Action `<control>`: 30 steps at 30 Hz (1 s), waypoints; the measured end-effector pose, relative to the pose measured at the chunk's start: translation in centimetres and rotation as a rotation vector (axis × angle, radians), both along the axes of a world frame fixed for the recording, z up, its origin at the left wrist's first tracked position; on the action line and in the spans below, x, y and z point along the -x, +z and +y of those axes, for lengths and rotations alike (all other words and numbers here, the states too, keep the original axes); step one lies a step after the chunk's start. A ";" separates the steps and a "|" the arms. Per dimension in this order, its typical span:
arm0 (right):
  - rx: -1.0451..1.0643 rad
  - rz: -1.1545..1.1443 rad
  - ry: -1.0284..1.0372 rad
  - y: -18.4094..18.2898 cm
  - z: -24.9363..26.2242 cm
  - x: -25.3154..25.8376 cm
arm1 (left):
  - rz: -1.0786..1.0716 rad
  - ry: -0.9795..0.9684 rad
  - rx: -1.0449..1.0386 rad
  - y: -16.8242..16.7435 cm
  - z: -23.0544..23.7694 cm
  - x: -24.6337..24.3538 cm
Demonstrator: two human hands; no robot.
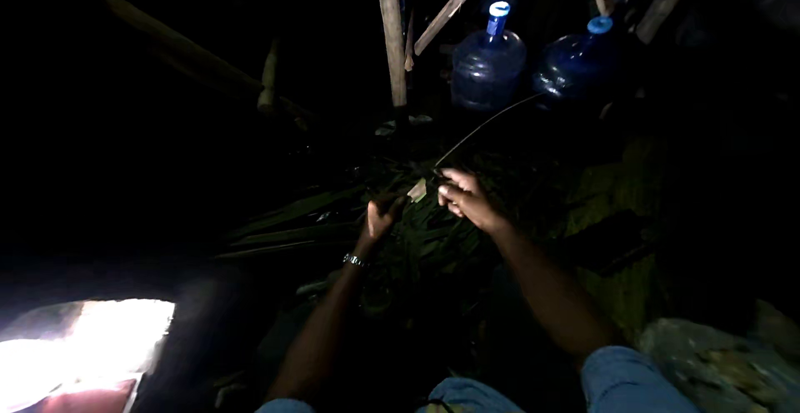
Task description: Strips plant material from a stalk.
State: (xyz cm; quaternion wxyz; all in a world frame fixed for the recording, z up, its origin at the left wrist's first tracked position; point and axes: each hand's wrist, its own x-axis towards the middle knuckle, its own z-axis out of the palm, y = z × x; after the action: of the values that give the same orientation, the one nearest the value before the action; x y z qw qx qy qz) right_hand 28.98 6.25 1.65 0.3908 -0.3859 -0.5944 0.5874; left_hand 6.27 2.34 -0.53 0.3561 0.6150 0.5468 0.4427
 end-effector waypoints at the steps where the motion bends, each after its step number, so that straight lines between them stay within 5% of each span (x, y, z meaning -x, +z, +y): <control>1: 0.017 -0.012 0.013 0.0 -0.2 0.8 | 0.001 -0.022 -0.018 -0.1 -0.1 -0.1; 12: 0.069 0.233 -0.290 0.3 0.5 0.7 | 0.085 -0.097 -0.055 0.3 -0.3 0.4; 26: 0.061 0.549 -0.886 2.2 3.8 -7.7 | 0.080 -0.001 0.079 1.4 -0.1 4.2; 30: -0.024 0.364 -0.627 1.8 2.3 -6.1 | -0.101 -0.019 0.085 1.2 0.1 3.2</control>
State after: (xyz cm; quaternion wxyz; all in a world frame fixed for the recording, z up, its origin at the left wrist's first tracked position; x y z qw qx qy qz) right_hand 35.04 8.55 3.50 0.6559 -0.4338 -0.3747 0.4911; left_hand 3.10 2.42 0.67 0.4132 0.5813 0.5407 0.4460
